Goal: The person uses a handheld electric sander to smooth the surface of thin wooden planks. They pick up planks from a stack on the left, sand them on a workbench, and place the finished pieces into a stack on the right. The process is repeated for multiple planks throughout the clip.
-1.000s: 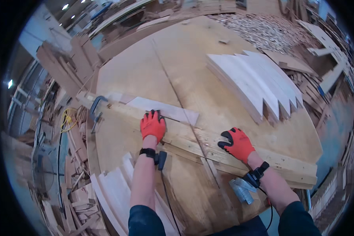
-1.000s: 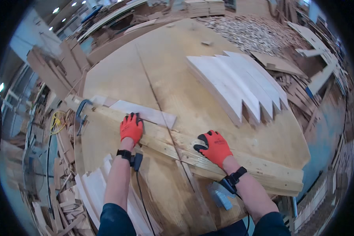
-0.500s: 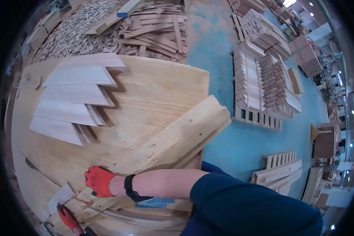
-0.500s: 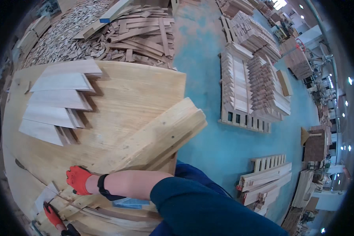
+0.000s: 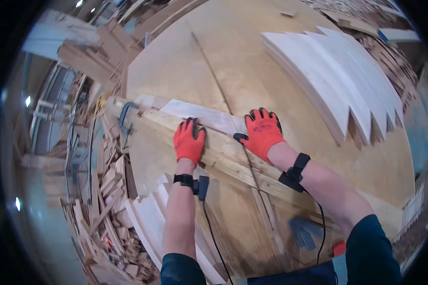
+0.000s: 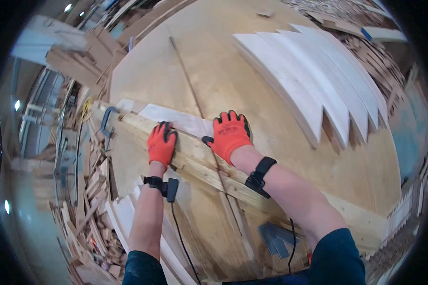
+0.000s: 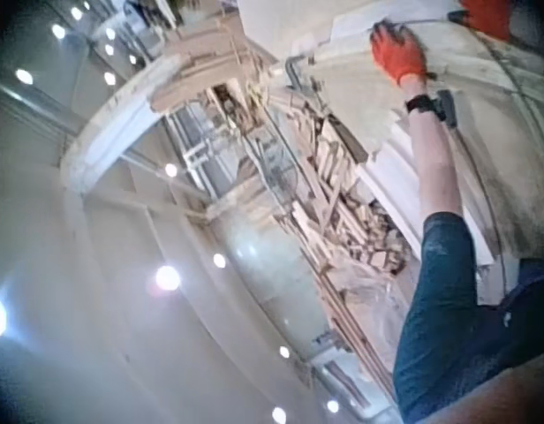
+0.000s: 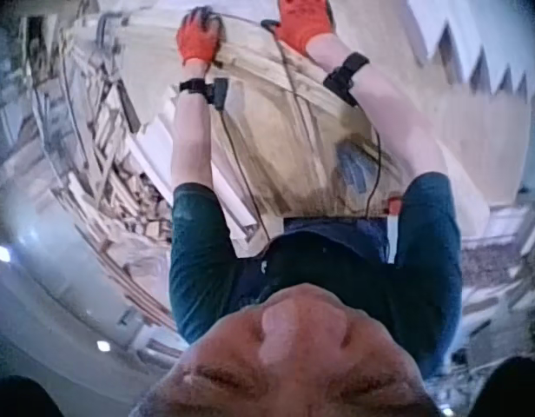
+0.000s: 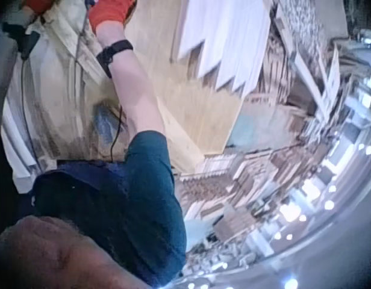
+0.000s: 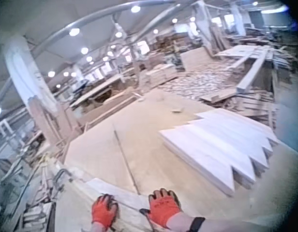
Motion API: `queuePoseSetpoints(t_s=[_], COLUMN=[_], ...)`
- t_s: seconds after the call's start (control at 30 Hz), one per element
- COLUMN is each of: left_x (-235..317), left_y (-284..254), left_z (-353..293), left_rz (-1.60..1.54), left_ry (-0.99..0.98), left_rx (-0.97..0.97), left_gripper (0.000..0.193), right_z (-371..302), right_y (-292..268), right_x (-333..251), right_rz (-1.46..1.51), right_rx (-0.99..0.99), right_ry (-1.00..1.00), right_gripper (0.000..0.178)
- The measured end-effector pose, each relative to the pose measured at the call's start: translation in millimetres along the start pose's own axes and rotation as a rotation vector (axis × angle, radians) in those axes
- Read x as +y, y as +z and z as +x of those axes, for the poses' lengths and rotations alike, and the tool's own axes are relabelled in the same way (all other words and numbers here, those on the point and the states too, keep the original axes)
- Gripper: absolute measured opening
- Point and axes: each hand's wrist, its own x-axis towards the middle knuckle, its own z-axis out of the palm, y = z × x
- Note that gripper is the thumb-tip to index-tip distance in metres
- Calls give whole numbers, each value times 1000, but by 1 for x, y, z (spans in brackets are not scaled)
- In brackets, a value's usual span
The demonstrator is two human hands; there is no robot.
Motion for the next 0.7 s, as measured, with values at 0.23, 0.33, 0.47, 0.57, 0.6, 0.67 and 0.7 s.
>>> queuePoseSetpoints(t_s=[0.23,0.33,0.47,0.57,0.6,0.67,0.7], left_x=[17,21,45,48,52,56,60], left_y=[7,9,-6,-3,-9,-29,-47], left_z=[-20,-29,-39,-51,-59,-83,-96], left_rz=[-55,-58,-58,-35,-69,-187,-175], left_ry=[-114,-124,-158,-129,-110,-48,-52], left_rx=[-18,4,37,11,-38,-80,-89], left_gripper=[59,60,59,67,67,69,68], right_z=[3,-8,76,104,100,81,76], right_y=[-14,-66,-138,-144,-115,-59,-37], right_x=[17,30,85,70,50,-2,-20], right_rz=[416,163,-54,-206,-185,-276,-223], right_rx=[-130,-238,491,703,345,-47,-155], right_ry=[109,-513,-237,-408,-488,-422,-365], right_gripper=[44,30,36,41,47,59,65])
